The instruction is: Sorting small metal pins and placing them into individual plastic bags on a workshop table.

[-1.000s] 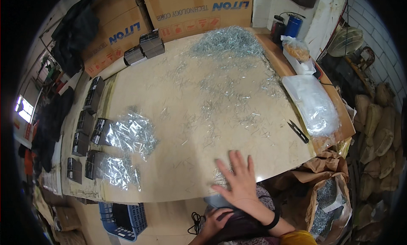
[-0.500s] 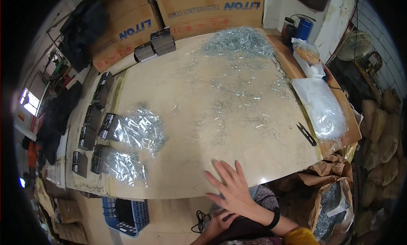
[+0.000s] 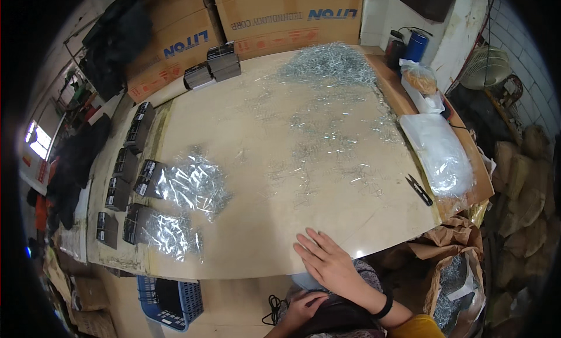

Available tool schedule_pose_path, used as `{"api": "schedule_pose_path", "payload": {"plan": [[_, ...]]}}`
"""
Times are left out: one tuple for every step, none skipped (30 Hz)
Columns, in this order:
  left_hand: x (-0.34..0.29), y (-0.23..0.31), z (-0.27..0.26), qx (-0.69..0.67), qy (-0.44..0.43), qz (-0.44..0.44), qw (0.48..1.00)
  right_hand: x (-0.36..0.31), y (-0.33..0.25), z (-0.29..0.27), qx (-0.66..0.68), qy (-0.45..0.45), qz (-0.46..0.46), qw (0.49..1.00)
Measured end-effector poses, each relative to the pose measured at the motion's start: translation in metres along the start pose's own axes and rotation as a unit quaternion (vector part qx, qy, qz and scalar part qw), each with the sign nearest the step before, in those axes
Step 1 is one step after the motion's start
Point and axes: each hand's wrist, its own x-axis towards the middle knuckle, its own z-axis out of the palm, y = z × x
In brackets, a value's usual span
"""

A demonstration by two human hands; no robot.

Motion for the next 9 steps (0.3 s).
{"api": "schedule_pose_path", "payload": {"plan": [[0.003,0.003,0.000,-0.005,-0.006,0.005,1.000,-0.010,0.004,-0.008,0.017,0.003,-0.004,1.000],[0.004,0.009,-0.001,0.010,-0.010,-0.005,1.000,-0.019,0.007,-0.016,0.010,0.004,0.001,1.000],[0.005,0.012,-0.002,0.027,-0.009,-0.016,0.999,-0.028,0.010,-0.021,0.066,-0.008,-0.029,0.997],[0.005,0.010,-0.003,0.025,-0.012,-0.013,1.000,-0.034,0.013,-0.027,0.122,-0.019,-0.060,0.991],[0.004,0.008,-0.003,0.037,-0.017,0.009,0.999,-0.037,0.022,-0.030,0.119,-0.019,-0.058,0.991],[0.002,0.007,-0.004,0.050,-0.022,0.029,0.998,-0.037,0.032,-0.031,0.111,0.038,0.002,0.993],[0.002,0.006,-0.006,0.051,-0.023,0.029,0.998,-0.034,0.042,-0.034,0.103,0.094,0.062,0.988],[0.001,0.005,-0.007,0.053,-0.023,0.018,0.998,-0.025,0.055,-0.044,0.050,0.102,0.122,0.986],[0.003,0.006,-0.007,0.052,-0.026,0.011,0.998,-0.026,0.056,-0.047,0.046,0.105,0.125,0.986]]}}
